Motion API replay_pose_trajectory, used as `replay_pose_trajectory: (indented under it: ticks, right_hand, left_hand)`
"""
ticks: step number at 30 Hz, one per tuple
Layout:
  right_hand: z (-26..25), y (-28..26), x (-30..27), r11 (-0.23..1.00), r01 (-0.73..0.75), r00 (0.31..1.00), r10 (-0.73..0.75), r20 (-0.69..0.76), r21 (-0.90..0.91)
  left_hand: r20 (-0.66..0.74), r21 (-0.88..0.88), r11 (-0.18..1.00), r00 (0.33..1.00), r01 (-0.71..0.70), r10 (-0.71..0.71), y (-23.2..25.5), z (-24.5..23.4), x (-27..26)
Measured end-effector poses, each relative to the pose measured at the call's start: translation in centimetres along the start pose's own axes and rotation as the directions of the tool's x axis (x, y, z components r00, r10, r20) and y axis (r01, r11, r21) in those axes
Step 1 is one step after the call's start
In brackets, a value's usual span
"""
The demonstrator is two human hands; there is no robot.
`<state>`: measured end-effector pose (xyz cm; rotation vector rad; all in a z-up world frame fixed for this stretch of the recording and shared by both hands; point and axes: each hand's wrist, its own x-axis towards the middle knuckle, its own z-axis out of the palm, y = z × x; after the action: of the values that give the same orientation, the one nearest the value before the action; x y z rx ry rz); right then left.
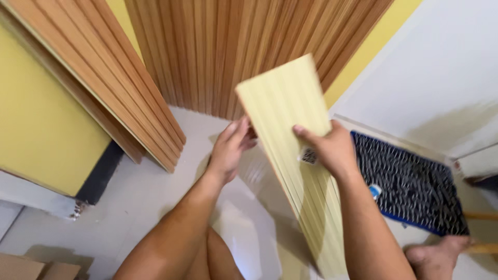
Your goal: The person cuts a rectangular opening in a wood-look wall panel using a utility knife, then removes the cutout piece. They apply adhesive to the back of the panel and mount it onto a yellow wall, aligning it with existing panels and a light switch.
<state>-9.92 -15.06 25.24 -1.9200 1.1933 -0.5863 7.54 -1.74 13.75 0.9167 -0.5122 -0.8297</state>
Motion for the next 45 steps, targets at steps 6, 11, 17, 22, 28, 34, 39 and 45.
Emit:
replay_pose_trajectory:
  ticks: [6,11,17,22,28,34,39,45]
  right_hand:
    - [-6.2,-5.3,-5.8,0.876,0.363,0.920,-0.282,-0.274,0.317]
    - [-8.9,-3.9,-8.3,0.644,0.540,0.840,-0.373,-0.394,0.543]
    - [-12.2,-2.5,-9.3,0.413,0.517,0.850,-0.349,-0.394,0.749]
    - [-12.6,-2.1,-9.9,0.418,0.536,0.842,-0.330,-0.428,0.733]
    - [-13.4,-2.3,-10.0,0.439,0.503,0.861,-0.336,-0.383,0.745]
    - [-13.6,-2.8,-10.2,0.440,0.493,0.864,-0.351,-0.362,0.750]
    - [-13.5,-3.0,-10.2,0.452,0.497,0.861,-0.365,-0.355,0.741]
    - [-13.8,-3.0,-9.4,0.489,0.484,0.870,-0.357,-0.341,0.725]
  left_hand:
    - [0.329,-0.173,0.927,0.867,-0.334,0.374,12.6,13.2,1.2]
    - [0.469,0.083,0.899,0.813,-0.429,0.345,16.1,20.2,-0.8]
    - [0.592,0.139,0.908,0.768,-0.396,0.244,16.2,23.0,-3.8]
    - [0.548,0.336,0.867,0.825,-0.369,0.139,16.8,23.6,-4.5]
    - [0.601,0.318,0.914,0.799,-0.251,0.010,17.2,23.5,-3.9]
    - [0.633,0.319,0.917,0.774,-0.238,-0.019,16.7,23.2,-2.9]
    - [0.657,0.306,0.923,0.754,-0.232,-0.028,16.6,23.0,-2.1]
    - [0.649,0.351,0.910,0.758,-0.221,-0.066,16.1,22.8,-2.0]
